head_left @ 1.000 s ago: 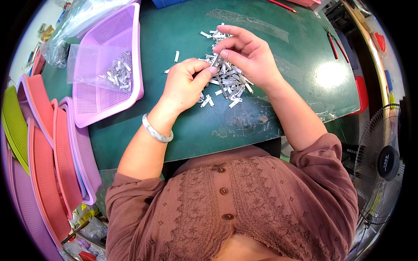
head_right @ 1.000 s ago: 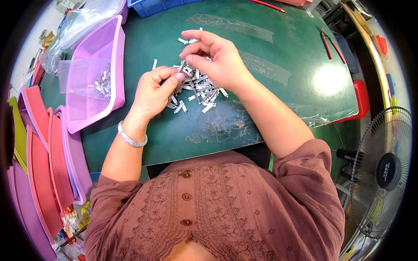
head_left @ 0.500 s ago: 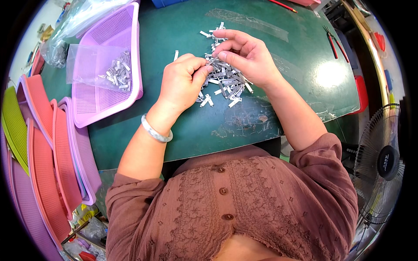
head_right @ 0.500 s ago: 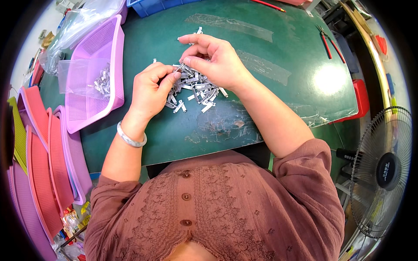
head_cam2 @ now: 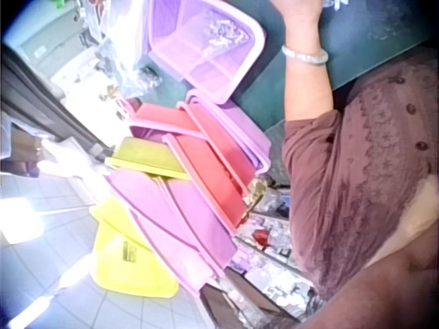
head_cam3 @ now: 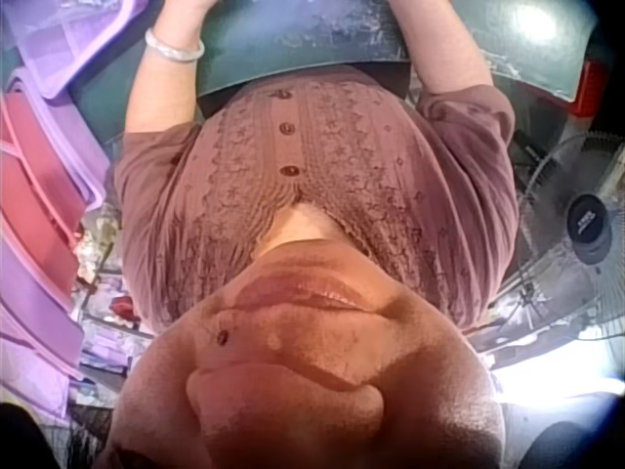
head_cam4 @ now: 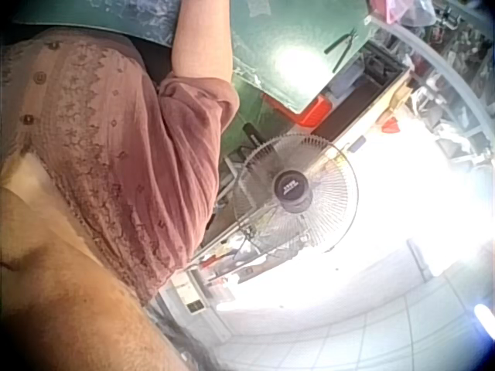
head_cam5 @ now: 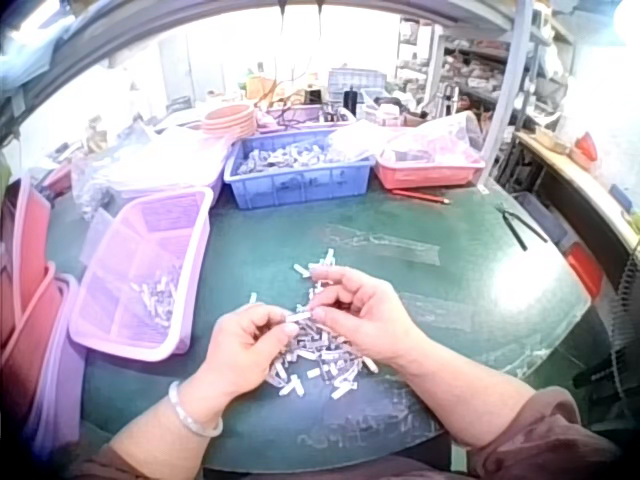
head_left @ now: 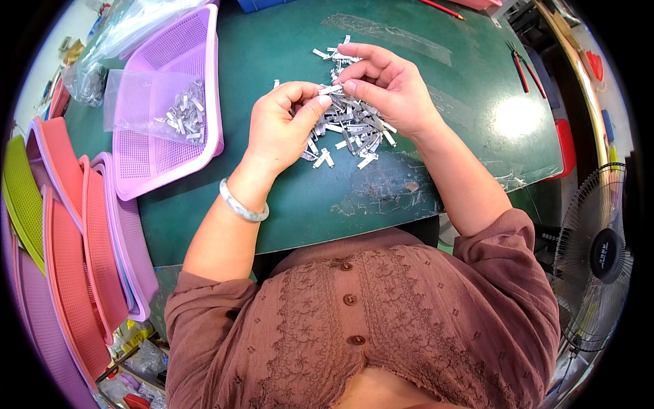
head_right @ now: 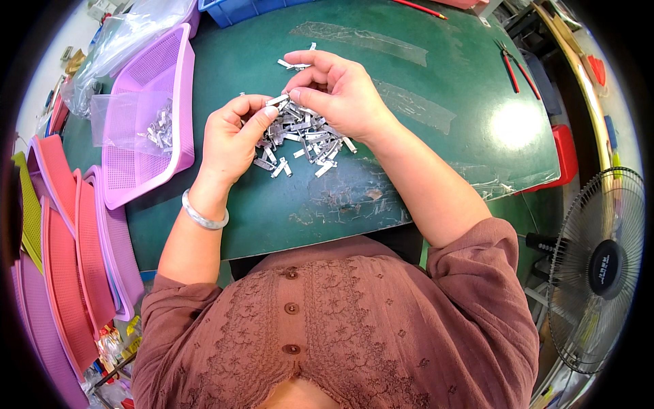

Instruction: The person repeatedly picks up small silver fastener pieces from a pile on a green table, joins two pieces together by hand, and places the assembled fasteners into a purple basket. The process continues throughout the clip with the pile on the table gradually decreasing.

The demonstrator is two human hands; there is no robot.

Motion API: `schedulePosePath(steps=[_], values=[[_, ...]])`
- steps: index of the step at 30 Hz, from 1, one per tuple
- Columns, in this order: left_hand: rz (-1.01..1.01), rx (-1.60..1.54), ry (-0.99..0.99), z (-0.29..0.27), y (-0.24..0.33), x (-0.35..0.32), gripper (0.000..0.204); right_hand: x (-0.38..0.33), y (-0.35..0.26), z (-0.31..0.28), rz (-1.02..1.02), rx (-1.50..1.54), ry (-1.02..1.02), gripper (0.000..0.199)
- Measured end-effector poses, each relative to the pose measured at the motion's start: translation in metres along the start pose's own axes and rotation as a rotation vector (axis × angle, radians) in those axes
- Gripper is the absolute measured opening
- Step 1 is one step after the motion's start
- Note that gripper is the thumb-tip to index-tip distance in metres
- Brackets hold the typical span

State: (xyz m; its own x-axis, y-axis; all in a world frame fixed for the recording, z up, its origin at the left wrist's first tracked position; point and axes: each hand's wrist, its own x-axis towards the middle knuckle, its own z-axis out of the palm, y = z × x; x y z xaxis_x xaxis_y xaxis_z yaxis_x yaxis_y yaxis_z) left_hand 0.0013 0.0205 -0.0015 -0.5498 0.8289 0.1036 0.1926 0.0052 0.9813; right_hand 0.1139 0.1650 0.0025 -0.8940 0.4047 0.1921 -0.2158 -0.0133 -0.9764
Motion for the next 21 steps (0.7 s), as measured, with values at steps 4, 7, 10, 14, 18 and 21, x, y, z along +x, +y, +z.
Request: schedulePosePath(steps=[4, 7, 10, 14, 18, 21], values=[[-0.036, -0.069, -0.005, -0.0006, 0.0023, -0.0003, 0.015, 0.0001, -0.0006, 0.0006, -0.013, 0.017, 0.006, 0.043], [-0.023, -0.07, -0.015, -0.0007, 0.0025, -0.0003, 0.015, 0.0004, -0.0005, 0.0025, -0.022, 0.025, 0.032, 0.041], [-0.022, -0.108, -0.033, -0.0002, -0.0009, -0.0001, 0.015, 0.0005, -0.0002, 0.0024, -0.019, 0.015, 0.034, 0.041], [-0.038, -0.136, -0.031, 0.0005, 0.0002, -0.0002, 0.015, 0.0004, 0.0003, 0.0016, -0.026, 0.017, 0.026, 0.042], [-0.054, -0.15, -0.021, 0.0008, 0.0013, 0.0, 0.016, 0.0001, -0.0007, 0.0024, -0.037, 0.006, 0.03, 0.043], [-0.056, -0.16, 0.003, 0.0009, 0.001, -0.0001, 0.016, 0.0001, -0.0006, 0.0028, -0.056, -0.003, 0.031, 0.043]])
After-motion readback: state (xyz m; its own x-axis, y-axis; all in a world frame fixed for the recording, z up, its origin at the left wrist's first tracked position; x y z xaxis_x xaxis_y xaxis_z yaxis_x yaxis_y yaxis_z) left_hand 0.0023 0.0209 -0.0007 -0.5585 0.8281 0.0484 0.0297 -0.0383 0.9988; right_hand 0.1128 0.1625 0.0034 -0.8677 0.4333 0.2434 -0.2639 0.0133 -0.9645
